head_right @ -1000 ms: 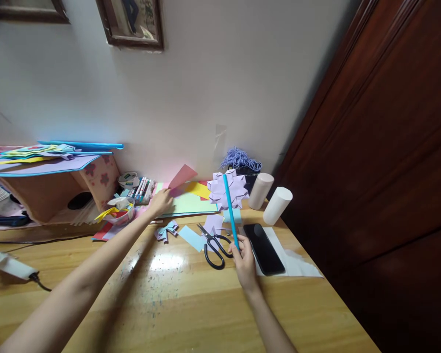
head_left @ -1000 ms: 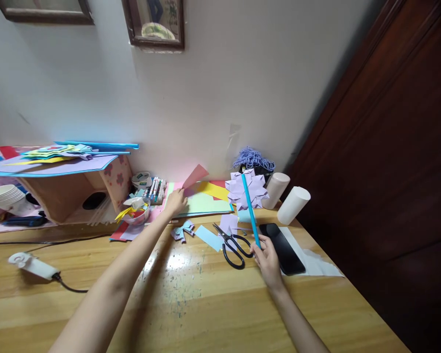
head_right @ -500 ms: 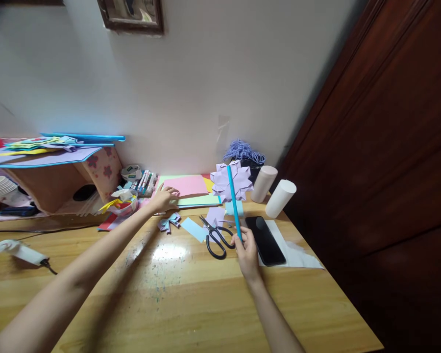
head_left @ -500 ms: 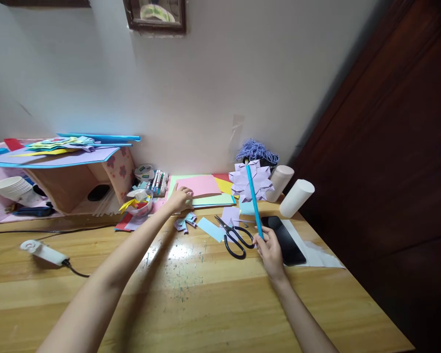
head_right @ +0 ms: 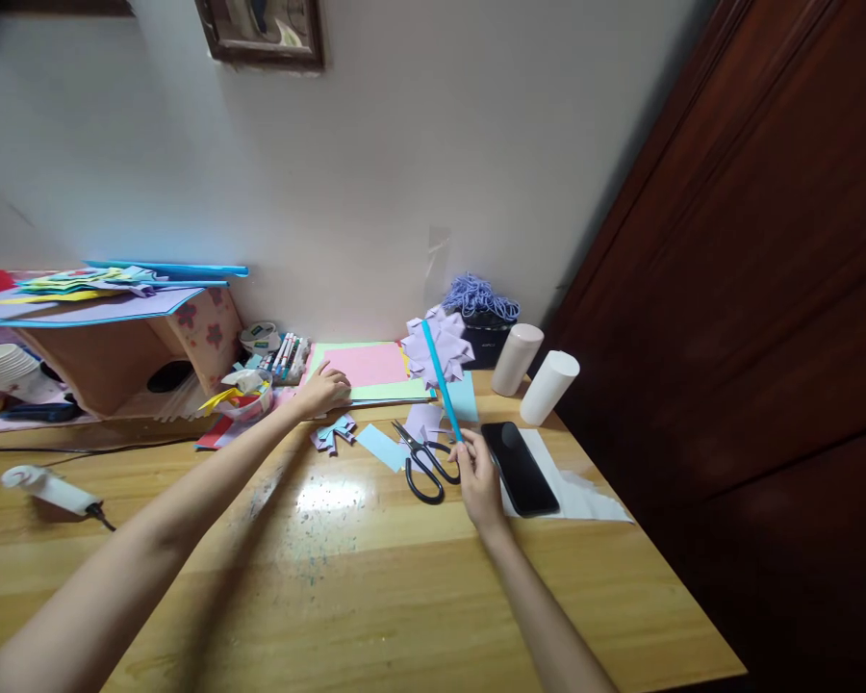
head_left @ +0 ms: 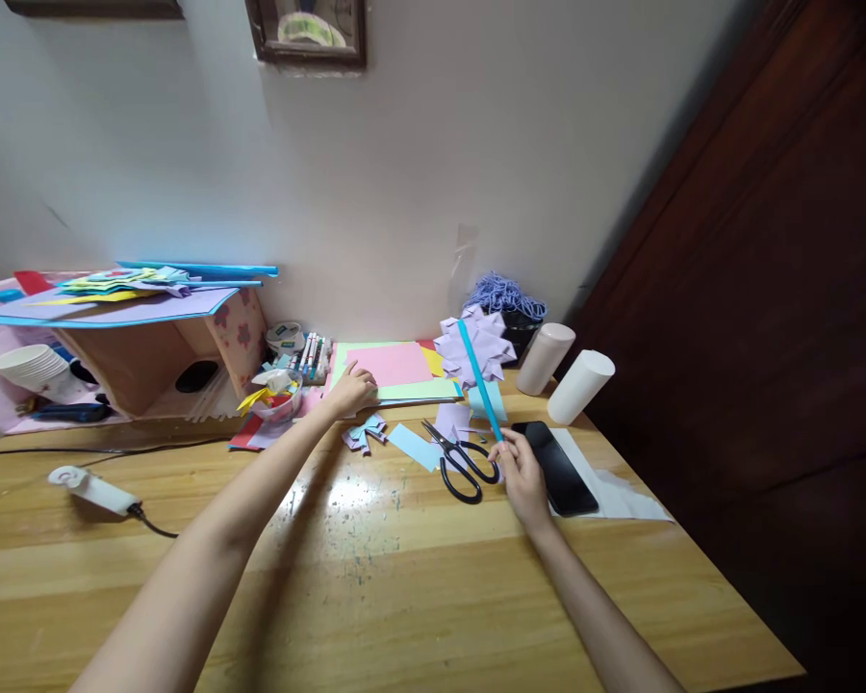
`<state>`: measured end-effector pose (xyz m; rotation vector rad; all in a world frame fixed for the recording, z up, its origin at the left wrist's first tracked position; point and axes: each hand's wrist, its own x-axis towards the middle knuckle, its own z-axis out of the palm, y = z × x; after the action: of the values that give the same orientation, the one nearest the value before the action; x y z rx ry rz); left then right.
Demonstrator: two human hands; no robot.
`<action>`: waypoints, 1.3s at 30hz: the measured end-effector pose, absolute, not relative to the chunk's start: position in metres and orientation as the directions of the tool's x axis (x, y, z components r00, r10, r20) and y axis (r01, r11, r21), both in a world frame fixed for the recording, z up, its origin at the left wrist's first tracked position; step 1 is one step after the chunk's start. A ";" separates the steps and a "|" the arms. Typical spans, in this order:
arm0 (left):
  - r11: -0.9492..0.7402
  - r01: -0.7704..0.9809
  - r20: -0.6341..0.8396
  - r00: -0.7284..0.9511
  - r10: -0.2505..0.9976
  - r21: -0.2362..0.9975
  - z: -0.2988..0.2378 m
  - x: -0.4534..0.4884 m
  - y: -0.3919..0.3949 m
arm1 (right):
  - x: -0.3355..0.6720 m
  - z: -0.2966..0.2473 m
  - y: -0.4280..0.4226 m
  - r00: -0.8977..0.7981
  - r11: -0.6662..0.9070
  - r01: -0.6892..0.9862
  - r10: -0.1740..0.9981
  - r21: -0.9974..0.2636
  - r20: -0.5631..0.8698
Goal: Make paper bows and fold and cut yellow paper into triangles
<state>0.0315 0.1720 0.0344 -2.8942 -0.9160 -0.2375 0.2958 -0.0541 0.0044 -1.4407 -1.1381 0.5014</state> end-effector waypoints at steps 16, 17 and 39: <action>-0.827 0.550 0.063 0.835 0.546 -0.115 0.031 0.036 0.157 | 0.302 0.033 0.145 -0.154 0.245 0.916 0.946 -0.319 0.285; -0.825 0.555 0.059 0.832 0.552 -0.107 0.030 0.037 0.157 | 0.303 0.031 0.146 -0.168 0.256 0.920 0.942 -0.297 0.290; -0.577 0.808 0.054 0.575 0.817 0.119 0.055 0.057 0.180 | 0.307 0.001 0.104 -0.358 0.417 0.902 0.867 -0.114 0.345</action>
<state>0.0573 0.1800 0.0549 -2.8588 -1.4779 -0.1656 0.3072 0.1035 0.0012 -1.5201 -2.3262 -0.1345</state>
